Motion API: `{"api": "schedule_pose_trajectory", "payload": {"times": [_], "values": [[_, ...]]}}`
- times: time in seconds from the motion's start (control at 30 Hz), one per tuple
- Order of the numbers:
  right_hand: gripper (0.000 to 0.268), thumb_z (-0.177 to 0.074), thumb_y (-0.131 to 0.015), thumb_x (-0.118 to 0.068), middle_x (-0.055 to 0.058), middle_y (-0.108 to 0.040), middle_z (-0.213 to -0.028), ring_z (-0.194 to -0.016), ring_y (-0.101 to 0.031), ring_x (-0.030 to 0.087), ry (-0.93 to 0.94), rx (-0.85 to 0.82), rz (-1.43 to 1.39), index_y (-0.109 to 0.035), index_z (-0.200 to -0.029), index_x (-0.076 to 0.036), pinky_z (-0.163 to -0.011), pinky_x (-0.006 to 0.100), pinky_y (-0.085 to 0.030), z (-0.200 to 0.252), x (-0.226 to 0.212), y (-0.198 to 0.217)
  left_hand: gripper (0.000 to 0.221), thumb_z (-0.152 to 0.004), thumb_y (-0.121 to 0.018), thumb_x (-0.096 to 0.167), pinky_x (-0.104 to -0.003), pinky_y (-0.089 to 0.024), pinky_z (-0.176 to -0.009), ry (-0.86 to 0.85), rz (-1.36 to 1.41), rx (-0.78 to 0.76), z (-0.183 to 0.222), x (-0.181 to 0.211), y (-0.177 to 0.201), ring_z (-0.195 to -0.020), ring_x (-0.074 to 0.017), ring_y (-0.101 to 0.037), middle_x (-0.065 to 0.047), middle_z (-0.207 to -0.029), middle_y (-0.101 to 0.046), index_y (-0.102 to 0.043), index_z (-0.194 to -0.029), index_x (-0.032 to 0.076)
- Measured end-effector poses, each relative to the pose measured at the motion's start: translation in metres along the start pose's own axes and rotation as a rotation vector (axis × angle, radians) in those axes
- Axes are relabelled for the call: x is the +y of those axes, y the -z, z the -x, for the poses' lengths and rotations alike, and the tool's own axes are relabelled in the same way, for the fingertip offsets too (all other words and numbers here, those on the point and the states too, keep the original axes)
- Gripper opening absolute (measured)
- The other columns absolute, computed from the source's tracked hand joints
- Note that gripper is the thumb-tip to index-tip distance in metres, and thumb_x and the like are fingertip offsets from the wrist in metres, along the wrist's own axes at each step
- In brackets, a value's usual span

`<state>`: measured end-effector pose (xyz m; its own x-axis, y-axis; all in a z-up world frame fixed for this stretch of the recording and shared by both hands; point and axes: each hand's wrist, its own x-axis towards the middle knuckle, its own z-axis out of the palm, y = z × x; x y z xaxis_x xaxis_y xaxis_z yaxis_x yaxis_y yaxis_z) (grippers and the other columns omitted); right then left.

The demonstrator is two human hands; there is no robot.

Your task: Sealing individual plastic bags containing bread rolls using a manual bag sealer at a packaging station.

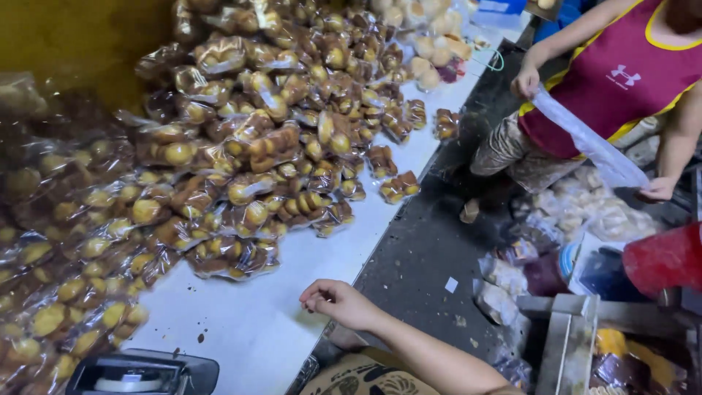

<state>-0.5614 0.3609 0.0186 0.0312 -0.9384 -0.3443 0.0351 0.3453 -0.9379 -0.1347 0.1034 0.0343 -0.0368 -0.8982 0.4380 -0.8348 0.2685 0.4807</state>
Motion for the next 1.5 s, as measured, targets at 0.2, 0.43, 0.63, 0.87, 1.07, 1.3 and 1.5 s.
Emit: {"api": "schedule_pose_trajectory", "payload": {"times": [0.2,0.43,0.63,0.87,1.07,1.3,1.5], "values": [[0.071,-0.084,-0.073,-0.034,0.013,-0.061,-0.139,-0.129,-0.060,0.025,0.200,-0.248,0.122,-0.047,-0.144,-0.006,-0.117,0.038,-0.044,-0.010,-0.028,-0.043,0.022,-0.112,-0.069,-0.010,-0.043,-0.056,-0.102,-0.011,0.071,0.110,0.140,0.097,0.008,-0.110,-0.0370,-0.072,-0.027,-0.119,-0.075,-0.079,-0.131,-0.008],[0.036,-0.089,-0.076,-0.027,0.003,-0.060,-0.130,-0.123,-0.056,0.021,0.348,-0.563,0.108,-0.068,-0.122,-0.016,-0.107,0.039,-0.041,-0.014,-0.041,-0.029,0.019,-0.102,-0.058,0.022,-0.034,-0.055,-0.077,0.535,0.845,-0.124,0.226,0.182,-0.043,-0.078,-0.0224,-0.072,-0.016,-0.083,-0.076,-0.055,-0.108,0.004],[0.044,-0.091,-0.059,-0.037,0.014,-0.041,-0.131,-0.118,-0.035,0.038,0.508,0.410,0.798,-0.051,-0.130,-0.018,-0.099,0.054,-0.029,-0.071,0.064,0.157,0.023,-0.101,-0.062,0.023,-0.035,-0.055,-0.086,0.738,0.989,0.063,0.279,0.216,-0.062,-0.075,-0.0269,-0.075,-0.018,-0.076,-0.073,-0.049,-0.109,0.006],[0.066,-0.106,-0.028,-0.057,0.017,-0.010,-0.170,-0.155,-0.001,0.046,0.389,0.764,1.063,-0.022,-0.164,-0.025,-0.120,0.068,-0.004,-0.155,0.087,0.200,0.029,-0.101,-0.062,0.027,-0.037,-0.057,-0.082,0.752,1.037,0.188,0.295,0.245,-0.089,-0.073,-0.0279,-0.072,-0.017,-0.077,-0.070,-0.041,-0.108,0.009],[0.070,-0.101,-0.027,-0.062,0.010,-0.072,-0.118,-0.107,-0.068,0.022,0.194,-0.488,0.032,-0.068,-0.117,-0.008,-0.098,0.037,-0.052,-0.131,0.038,0.119,0.035,-0.090,-0.071,0.009,-0.032,-0.054,-0.079,0.962,1.019,0.214,0.273,0.285,-0.086,-0.079,-0.0223,-0.070,-0.017,-0.079,-0.075,-0.046,-0.114,0.007],[0.006,-0.086,-0.074,-0.014,0.008,-0.069,-0.130,-0.126,-0.063,0.025,0.377,-0.798,0.345,-0.078,-0.089,-0.016,-0.112,0.049,-0.045,-0.047,-0.019,0.036,0.018,-0.088,-0.069,0.023,-0.033,-0.042,-0.055,0.973,0.724,0.156,0.270,0.280,-0.103,-0.061,-0.0151,-0.050,-0.002,-0.066,-0.052,-0.057,-0.083,0.011],[0.013,-0.100,-0.066,-0.021,-0.005,-0.051,-0.073,-0.078,-0.051,0.017,1.184,-0.713,0.655,-0.079,-0.101,-0.020,-0.079,0.035,-0.036,-0.056,-0.013,0.024,0.045,-0.099,-0.066,0.028,-0.032,-0.038,-0.059,0.809,0.702,-0.062,0.281,0.267,-0.107,-0.062,-0.0101,-0.043,0.003,-0.061,-0.042,-0.044,-0.064,0.011]]}}
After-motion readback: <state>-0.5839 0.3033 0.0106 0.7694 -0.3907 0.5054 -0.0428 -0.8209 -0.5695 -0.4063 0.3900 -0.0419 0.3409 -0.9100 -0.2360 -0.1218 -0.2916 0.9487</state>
